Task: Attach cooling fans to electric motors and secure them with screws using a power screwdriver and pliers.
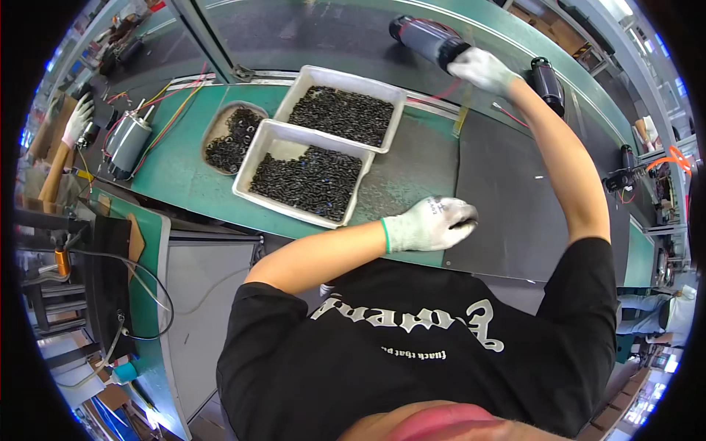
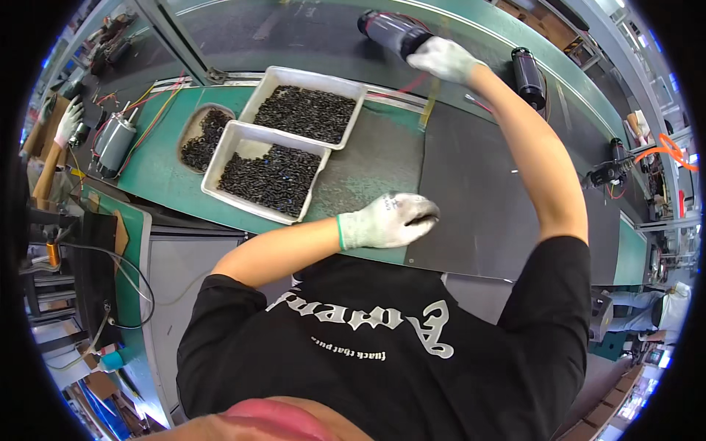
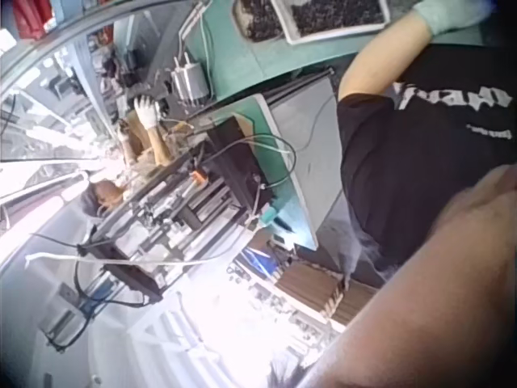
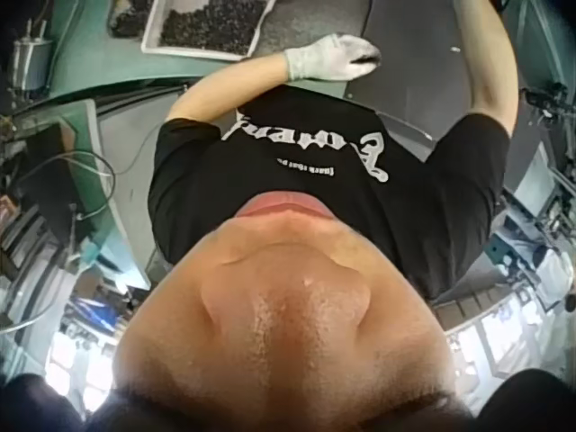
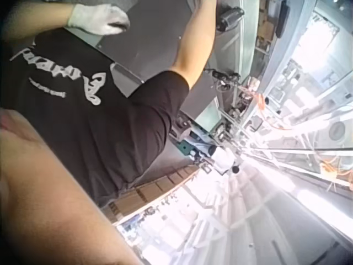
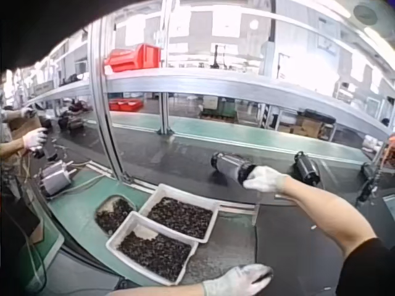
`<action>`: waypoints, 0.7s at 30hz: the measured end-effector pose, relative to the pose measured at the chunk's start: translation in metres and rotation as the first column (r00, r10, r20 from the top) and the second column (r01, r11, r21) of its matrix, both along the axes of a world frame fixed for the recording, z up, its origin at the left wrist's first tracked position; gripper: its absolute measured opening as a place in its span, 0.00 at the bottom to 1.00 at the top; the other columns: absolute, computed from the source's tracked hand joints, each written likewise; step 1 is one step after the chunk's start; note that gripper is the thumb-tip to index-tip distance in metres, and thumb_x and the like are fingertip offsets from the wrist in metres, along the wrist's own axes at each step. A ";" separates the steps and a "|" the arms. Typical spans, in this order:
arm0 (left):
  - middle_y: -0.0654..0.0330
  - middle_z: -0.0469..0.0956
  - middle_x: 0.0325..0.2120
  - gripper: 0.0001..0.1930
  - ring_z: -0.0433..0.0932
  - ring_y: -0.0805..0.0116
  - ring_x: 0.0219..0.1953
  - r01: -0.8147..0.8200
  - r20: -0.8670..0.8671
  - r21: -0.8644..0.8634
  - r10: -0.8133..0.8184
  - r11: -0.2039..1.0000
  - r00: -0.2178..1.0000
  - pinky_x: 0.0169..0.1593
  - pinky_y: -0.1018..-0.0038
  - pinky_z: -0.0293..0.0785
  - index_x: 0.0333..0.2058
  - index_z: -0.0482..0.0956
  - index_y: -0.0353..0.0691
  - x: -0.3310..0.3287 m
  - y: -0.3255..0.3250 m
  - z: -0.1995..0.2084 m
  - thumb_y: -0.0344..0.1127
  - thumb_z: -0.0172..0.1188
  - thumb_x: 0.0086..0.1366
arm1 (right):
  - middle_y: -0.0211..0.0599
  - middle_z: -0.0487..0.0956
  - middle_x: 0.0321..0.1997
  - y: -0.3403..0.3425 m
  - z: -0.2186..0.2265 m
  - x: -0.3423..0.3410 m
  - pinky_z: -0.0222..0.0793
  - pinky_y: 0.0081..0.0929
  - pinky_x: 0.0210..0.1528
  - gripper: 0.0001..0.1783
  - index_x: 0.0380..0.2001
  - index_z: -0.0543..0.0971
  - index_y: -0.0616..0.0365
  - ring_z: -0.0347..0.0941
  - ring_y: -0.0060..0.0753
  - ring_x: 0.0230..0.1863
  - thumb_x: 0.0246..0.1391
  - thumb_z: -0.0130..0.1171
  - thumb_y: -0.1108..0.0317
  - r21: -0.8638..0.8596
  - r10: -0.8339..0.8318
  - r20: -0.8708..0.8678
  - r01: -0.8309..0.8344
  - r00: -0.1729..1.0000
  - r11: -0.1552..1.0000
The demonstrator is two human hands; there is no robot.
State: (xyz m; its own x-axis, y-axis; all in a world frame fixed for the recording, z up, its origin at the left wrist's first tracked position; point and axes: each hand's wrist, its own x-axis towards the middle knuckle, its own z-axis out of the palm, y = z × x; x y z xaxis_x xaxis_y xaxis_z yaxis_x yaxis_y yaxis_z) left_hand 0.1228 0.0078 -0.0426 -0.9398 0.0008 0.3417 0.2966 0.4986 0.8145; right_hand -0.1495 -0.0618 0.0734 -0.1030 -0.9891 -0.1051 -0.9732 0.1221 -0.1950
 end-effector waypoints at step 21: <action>0.62 0.78 0.29 0.12 0.79 0.63 0.31 -0.136 0.063 -0.479 0.188 0.867 0.980 0.35 0.68 0.78 0.31 0.80 0.44 0.021 -0.008 0.084 0.46 0.60 0.56 | 0.28 0.57 0.14 0.218 -0.076 0.125 0.50 0.28 0.22 0.17 0.18 0.64 0.65 0.51 0.17 0.21 0.55 0.57 0.70 -0.060 -0.455 0.535 0.570 0.712 0.820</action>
State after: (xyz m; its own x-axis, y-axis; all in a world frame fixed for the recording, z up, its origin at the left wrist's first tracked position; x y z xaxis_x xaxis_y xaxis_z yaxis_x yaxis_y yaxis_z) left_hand 0.1438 -0.0007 0.0410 -0.9706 -0.0184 0.2400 0.1056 0.8635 0.4932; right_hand -0.0245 0.1564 -0.0031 -0.5936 -0.8003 -0.0843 -0.5428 0.4755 -0.6923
